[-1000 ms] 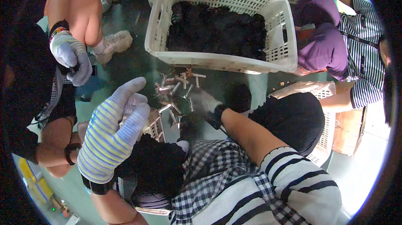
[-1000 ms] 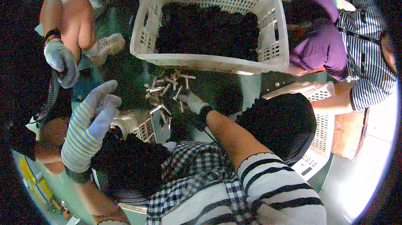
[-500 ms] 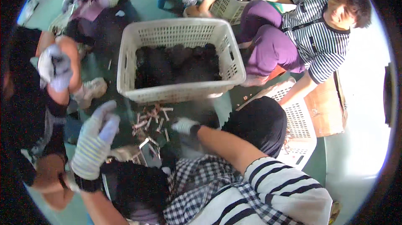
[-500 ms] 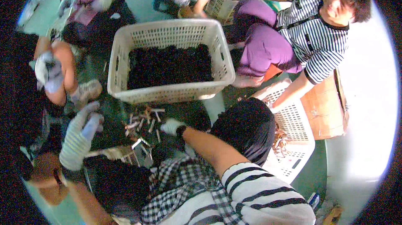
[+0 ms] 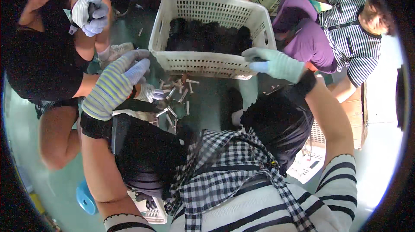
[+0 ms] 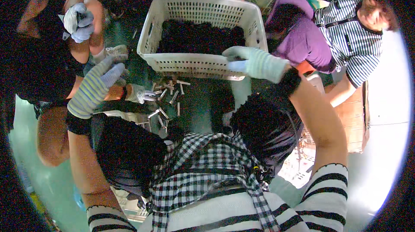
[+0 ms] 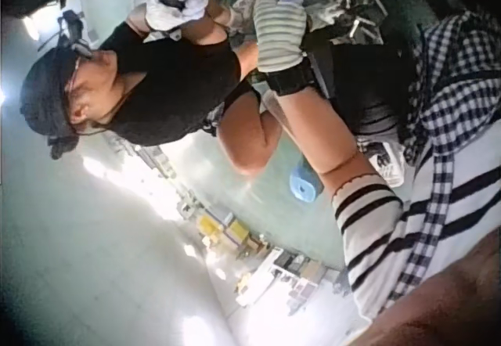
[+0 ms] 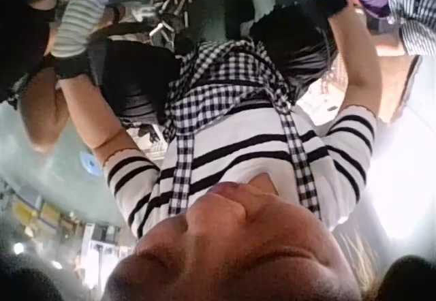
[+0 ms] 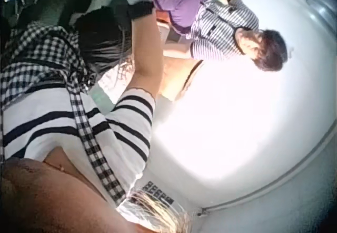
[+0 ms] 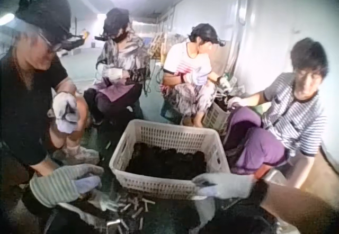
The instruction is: Inspecting and sorting small black molded rubber or plastic parts and metal components into plastic baskets on a factory floor.
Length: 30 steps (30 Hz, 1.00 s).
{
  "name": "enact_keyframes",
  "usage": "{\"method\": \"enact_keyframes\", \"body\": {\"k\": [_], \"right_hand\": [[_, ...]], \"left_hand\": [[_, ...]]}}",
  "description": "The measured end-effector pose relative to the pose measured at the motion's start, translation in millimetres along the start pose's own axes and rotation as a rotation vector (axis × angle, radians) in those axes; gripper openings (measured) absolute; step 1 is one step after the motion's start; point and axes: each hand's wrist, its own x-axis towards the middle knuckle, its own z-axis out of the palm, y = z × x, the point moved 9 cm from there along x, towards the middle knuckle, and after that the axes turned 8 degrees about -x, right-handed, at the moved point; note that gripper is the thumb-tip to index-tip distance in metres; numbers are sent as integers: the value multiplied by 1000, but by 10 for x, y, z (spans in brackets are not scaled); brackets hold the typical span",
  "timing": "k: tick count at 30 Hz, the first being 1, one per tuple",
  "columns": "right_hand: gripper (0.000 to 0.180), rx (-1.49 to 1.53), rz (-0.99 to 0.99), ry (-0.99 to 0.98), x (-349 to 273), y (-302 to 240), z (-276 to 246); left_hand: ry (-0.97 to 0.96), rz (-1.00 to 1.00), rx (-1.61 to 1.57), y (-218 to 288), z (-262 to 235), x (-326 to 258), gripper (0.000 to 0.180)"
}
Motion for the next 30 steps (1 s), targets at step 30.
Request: {"method": "enact_keyframes", "body": {"k": [30], "right_hand": [[47,-65,22,174,-473,569,-15]], "left_hand": [[-151,-90,635,57,222,413,45]]}}
